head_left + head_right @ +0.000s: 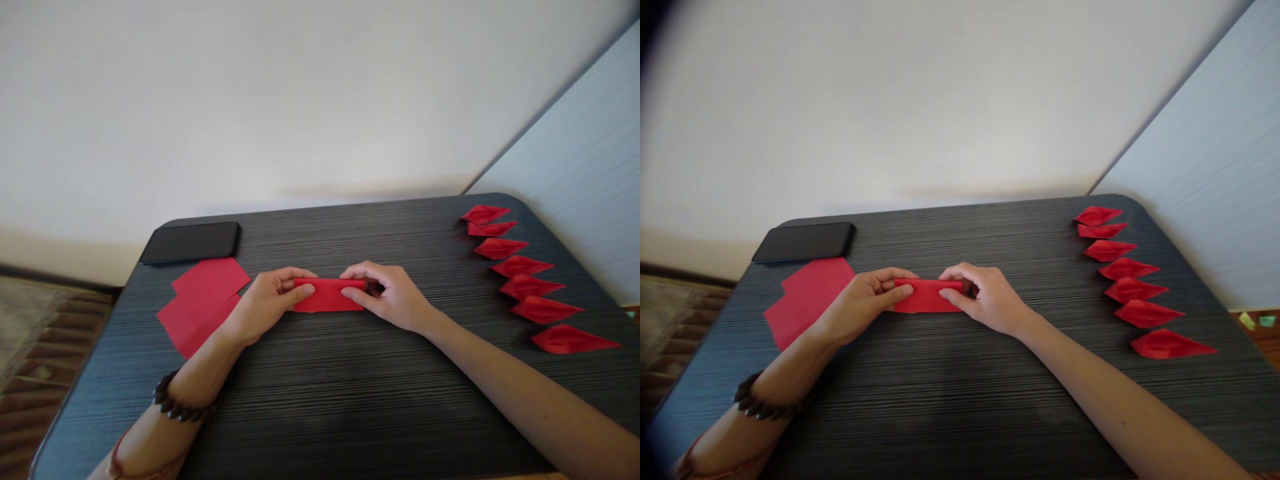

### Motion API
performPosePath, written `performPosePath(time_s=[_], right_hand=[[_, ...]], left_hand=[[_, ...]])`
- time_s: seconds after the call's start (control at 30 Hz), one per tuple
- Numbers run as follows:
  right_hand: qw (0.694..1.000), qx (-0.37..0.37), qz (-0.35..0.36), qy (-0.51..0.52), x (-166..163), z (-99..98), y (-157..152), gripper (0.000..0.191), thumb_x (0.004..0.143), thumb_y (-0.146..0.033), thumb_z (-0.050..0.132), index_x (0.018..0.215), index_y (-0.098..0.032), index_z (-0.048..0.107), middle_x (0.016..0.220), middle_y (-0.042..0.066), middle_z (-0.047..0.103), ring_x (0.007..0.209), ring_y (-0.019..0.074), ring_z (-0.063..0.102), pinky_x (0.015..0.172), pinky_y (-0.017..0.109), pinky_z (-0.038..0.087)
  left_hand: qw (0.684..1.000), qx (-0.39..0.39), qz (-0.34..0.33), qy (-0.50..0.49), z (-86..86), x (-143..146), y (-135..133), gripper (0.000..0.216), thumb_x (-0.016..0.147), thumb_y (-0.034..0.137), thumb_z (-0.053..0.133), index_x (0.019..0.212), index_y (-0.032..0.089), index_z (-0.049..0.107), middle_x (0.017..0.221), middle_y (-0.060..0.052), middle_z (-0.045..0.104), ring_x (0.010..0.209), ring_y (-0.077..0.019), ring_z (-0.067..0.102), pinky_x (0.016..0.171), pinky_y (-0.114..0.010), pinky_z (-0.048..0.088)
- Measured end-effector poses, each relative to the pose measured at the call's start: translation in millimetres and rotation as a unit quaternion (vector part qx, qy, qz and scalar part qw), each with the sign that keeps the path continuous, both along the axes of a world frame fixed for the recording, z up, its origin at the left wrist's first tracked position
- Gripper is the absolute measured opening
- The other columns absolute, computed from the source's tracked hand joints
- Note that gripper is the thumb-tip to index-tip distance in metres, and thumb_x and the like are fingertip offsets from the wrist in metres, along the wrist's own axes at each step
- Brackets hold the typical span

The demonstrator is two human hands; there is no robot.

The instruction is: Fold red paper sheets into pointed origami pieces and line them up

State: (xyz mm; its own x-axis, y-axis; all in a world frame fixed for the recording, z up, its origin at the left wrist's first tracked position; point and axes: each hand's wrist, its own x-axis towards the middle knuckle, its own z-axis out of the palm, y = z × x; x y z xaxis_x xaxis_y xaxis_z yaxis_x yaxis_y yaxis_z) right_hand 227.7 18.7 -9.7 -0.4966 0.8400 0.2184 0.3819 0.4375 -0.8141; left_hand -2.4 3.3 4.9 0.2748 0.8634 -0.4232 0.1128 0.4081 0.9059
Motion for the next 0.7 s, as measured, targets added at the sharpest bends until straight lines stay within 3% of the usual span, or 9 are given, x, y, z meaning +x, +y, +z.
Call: performPosePath(time_s=[0.7], right_hand=[[1.000,-0.012,0.001,0.006,1.3,-4.2,2.2,0.022,0.082,-0.030,0.063,0.102,-0.020,0.061,0.071,-0.003,0.063,0.051,0.0071,0.049,0.051,0.021,0.040]], left_hand=[[1.000,0.007,0.003,0.011,-2.1,-1.7,0.4,0.032,0.075,0.035,0.071,0.102,0.019,0.064,0.078,0.000,0.073,0.064,-0.0106,0.064,0.061,-0.019,0.048]])
